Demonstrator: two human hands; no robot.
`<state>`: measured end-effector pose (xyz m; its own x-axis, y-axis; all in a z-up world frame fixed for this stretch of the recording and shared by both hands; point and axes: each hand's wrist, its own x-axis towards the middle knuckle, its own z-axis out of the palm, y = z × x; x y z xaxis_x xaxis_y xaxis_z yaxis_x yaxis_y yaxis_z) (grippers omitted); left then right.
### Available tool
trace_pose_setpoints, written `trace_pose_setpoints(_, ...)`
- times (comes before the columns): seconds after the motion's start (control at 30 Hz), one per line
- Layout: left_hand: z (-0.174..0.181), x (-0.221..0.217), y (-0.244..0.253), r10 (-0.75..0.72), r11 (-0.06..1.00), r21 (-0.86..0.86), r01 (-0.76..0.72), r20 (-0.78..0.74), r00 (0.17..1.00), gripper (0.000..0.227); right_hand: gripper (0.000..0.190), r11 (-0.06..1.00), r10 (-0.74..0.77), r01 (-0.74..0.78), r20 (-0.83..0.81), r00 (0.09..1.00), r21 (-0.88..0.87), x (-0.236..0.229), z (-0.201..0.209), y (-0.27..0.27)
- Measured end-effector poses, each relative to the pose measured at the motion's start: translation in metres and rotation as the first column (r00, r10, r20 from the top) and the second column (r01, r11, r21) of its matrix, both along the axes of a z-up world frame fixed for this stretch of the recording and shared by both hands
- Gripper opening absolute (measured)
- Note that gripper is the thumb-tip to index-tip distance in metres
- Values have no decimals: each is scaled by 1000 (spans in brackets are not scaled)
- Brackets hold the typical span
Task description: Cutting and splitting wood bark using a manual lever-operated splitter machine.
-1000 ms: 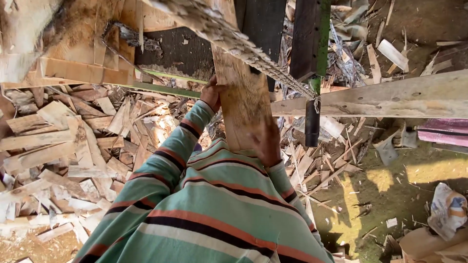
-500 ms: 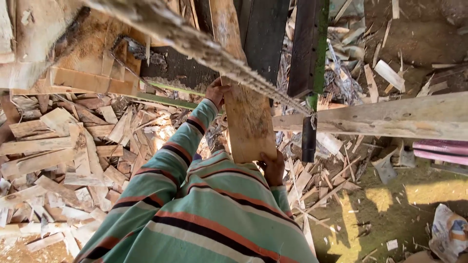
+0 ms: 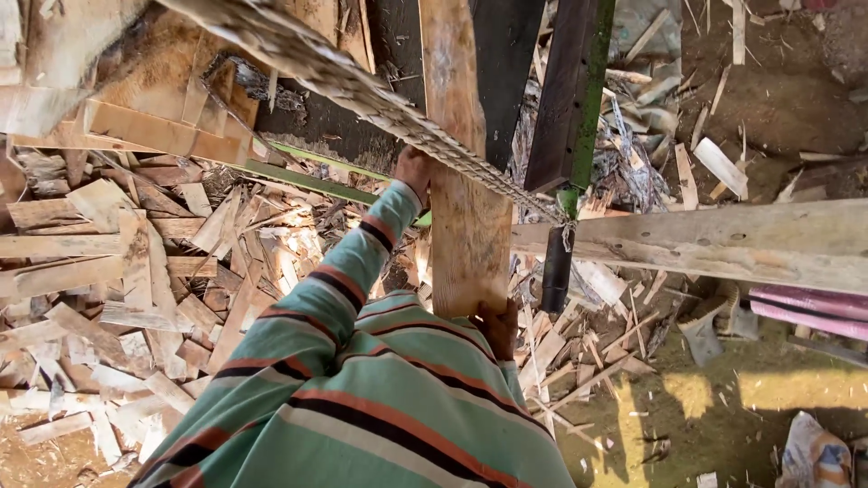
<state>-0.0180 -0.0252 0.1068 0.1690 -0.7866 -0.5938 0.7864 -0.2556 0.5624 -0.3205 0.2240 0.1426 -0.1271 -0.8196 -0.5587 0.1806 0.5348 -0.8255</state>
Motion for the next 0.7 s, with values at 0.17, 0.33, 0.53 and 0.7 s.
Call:
trace_pose_setpoints(0.17,70,-9,37,35,899,-436,36,155,987,38,37,1000,-1,1,176,984,1,-29,-36,-1)
trace_pose_setpoints(0.33,74,2,75,105,895,-435,-98,-7,994,49,44,992,94,-85,109,990,-90,-73,-117,-38)
trace_pose_setpoints(0.53,102,24,118,293,870,-413,-270,-8,956,56,36,963,271,-229,546,792,-145,-80,-128,-70)
trace_pose_setpoints(0.7,128,86,139,410,789,-524,-320,60,910,53,40,929,367,-313,404,838,-196,-9,-95,-96)
